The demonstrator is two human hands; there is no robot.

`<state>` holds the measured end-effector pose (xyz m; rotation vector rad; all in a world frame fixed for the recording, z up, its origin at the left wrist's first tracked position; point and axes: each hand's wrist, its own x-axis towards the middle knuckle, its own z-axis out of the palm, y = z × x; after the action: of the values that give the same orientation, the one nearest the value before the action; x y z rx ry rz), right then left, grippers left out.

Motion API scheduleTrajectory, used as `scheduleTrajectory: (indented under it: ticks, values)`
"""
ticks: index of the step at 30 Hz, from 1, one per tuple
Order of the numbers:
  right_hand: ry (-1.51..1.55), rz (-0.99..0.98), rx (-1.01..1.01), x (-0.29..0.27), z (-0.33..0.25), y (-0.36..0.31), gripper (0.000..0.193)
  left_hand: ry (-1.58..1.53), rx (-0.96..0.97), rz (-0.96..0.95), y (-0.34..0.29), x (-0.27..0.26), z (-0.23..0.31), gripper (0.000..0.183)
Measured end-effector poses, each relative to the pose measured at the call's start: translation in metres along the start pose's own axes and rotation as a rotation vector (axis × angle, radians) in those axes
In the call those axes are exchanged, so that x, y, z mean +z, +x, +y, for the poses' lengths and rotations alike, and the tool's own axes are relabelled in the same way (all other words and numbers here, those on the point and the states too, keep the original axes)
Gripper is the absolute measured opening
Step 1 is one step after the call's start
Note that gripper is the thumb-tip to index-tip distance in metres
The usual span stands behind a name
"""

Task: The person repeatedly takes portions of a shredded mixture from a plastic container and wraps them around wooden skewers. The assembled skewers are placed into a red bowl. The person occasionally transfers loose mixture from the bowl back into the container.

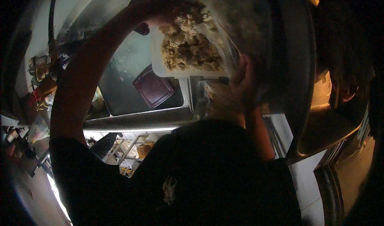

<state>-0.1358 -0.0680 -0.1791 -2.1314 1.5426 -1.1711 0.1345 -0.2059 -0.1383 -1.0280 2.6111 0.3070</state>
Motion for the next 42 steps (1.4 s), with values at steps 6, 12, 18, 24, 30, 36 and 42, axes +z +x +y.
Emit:
scheduleTrajectory:
  ticks: [6, 12, 18, 24, 30, 36, 42]
  values:
    - [-0.020, -0.025, -0.009, -0.006, 0.001, 0.004, 0.010, -0.738, -0.366, -0.157, -0.014, -0.031, 0.028, 0.038]
    - [0.006, 0.009, -0.067, -0.008, -0.001, 0.005, 0.010, -1.136, -0.134, -0.057, -0.041, -0.019, 0.021, 0.048]
    - [0.009, 0.030, -0.076, -0.012, -0.003, 0.007, 0.011, -1.457, -0.199, 0.068, -0.056, -0.015, 0.033, 0.054]
    - [-0.011, -0.017, -0.059, -0.017, -0.015, 0.014, 0.012, -0.211, -0.057, 0.543, -0.026, 0.047, 0.061, 0.038]
    - [-0.022, -0.106, 0.114, -0.027, -0.008, 0.014, 0.018, -0.443, -0.457, 0.552, -0.009, 0.047, 0.115, 0.034]
    - [0.330, -0.144, 0.365, -0.038, 0.013, -0.008, 0.022, -1.193, -0.410, 0.766, -0.056, 0.065, 0.111, 0.040]
    - [0.240, -0.426, 0.288, -0.059, -0.063, -0.003, 0.022, -2.220, -0.279, 0.787, -0.085, -0.023, 0.151, 0.046]
